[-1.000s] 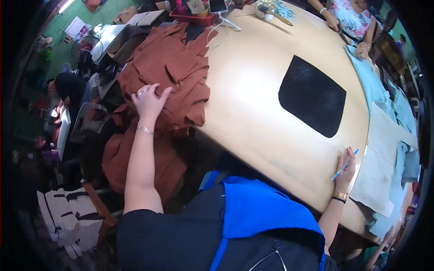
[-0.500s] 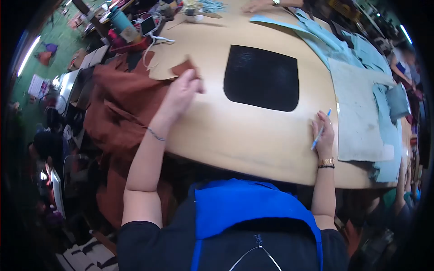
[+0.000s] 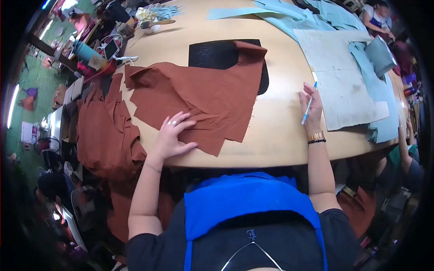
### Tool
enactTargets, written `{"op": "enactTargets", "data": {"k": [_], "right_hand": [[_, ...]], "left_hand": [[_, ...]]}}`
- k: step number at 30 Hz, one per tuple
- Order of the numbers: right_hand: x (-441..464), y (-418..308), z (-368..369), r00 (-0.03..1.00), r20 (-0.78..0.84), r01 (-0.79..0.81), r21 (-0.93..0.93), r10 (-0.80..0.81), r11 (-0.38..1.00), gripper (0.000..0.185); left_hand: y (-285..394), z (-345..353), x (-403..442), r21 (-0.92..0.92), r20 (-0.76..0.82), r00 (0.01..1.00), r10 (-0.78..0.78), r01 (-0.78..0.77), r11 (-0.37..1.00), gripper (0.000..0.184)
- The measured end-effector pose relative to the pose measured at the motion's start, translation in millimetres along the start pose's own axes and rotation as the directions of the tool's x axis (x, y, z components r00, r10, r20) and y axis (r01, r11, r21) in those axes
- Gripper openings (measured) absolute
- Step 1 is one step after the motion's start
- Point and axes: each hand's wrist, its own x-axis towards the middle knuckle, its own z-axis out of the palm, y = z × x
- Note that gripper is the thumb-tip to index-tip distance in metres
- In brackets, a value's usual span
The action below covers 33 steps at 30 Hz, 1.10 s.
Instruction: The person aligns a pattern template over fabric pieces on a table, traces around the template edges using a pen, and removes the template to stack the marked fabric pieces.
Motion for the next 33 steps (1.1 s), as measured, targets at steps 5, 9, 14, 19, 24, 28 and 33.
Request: {"op": "enactTargets", "data": {"k": [5, 9, 14, 19, 24, 28, 33], "right_hand": [[-11, -30, 16, 0.968, 0.159, 0.205, -0.037, -0.197, 0.978, 0.043], [-42, -132, 57, 0.737, 0.460, 0.506, 0.111, -0.496, 0.855, 0.055], [-66, -135, 95, 0.648, 0.504, 0.687, -0.066, -0.570, 0.723, 0.040], [-30, -144, 59, 0.712, 0.401, 0.601, 0.077, -0.576, 0.796, 0.030], [15, -191, -14, 0.724, 0.423, 0.521, 0.181, -0.544, 0.834, 0.033], [35, -250, -62, 0.808, 0.370, 0.385, 0.258, -0.458, 0.886, 0.019], [112, -231, -49, 0.755, 0.607, 0.363, -0.069, -0.250, 0.929, 0.017]], "left_hand": [[-15, 29, -16, -0.093, -0.213, 0.977, -0.029, 0.010, 0.996, 0.023], [32, 41, 21, -0.203, -0.359, 0.925, -0.123, 0.051, 0.978, 0.010], [72, 44, 37, -0.390, -0.330, 0.935, -0.131, -0.009, 0.921, 0.007], [51, 21, 3, -0.106, -0.226, 0.968, -0.106, 0.084, 0.991, 0.027], [35, -41, -34, -0.215, -0.302, 0.923, -0.238, 0.177, 0.960, 0.040], [50, -129, -33, -0.387, -0.483, 0.867, -0.125, -0.083, 0.918, 0.008], [10, -168, 57, -0.278, -0.142, 0.980, -0.142, 0.098, 0.956, 0.011]]}}
